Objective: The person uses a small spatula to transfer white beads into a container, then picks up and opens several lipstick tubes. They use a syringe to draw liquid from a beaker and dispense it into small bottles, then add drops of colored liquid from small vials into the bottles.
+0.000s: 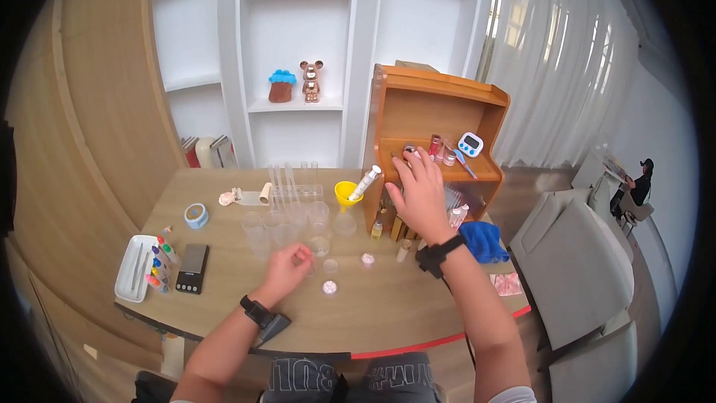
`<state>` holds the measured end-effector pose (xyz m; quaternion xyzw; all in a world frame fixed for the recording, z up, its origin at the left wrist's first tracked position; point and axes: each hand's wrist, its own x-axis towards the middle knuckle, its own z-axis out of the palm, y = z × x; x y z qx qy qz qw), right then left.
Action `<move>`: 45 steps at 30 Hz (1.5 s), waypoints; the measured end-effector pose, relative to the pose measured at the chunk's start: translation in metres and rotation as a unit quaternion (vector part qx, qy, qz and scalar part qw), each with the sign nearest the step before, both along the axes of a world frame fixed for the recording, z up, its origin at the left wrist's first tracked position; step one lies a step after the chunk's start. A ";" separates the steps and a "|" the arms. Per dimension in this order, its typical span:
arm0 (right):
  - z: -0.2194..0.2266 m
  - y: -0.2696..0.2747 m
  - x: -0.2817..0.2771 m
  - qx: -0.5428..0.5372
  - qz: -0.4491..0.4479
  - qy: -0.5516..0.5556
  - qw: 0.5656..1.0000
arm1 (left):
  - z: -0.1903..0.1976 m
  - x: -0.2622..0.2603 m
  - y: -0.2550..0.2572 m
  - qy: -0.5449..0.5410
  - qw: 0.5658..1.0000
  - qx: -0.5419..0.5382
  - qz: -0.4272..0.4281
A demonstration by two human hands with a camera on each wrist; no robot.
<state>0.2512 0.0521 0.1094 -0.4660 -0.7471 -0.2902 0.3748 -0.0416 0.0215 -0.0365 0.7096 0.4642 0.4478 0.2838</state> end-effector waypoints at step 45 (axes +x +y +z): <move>-0.172 -0.063 -0.074 -0.561 0.313 0.464 0.611 | 0.006 0.000 -0.001 0.033 0.999 -0.008 -0.024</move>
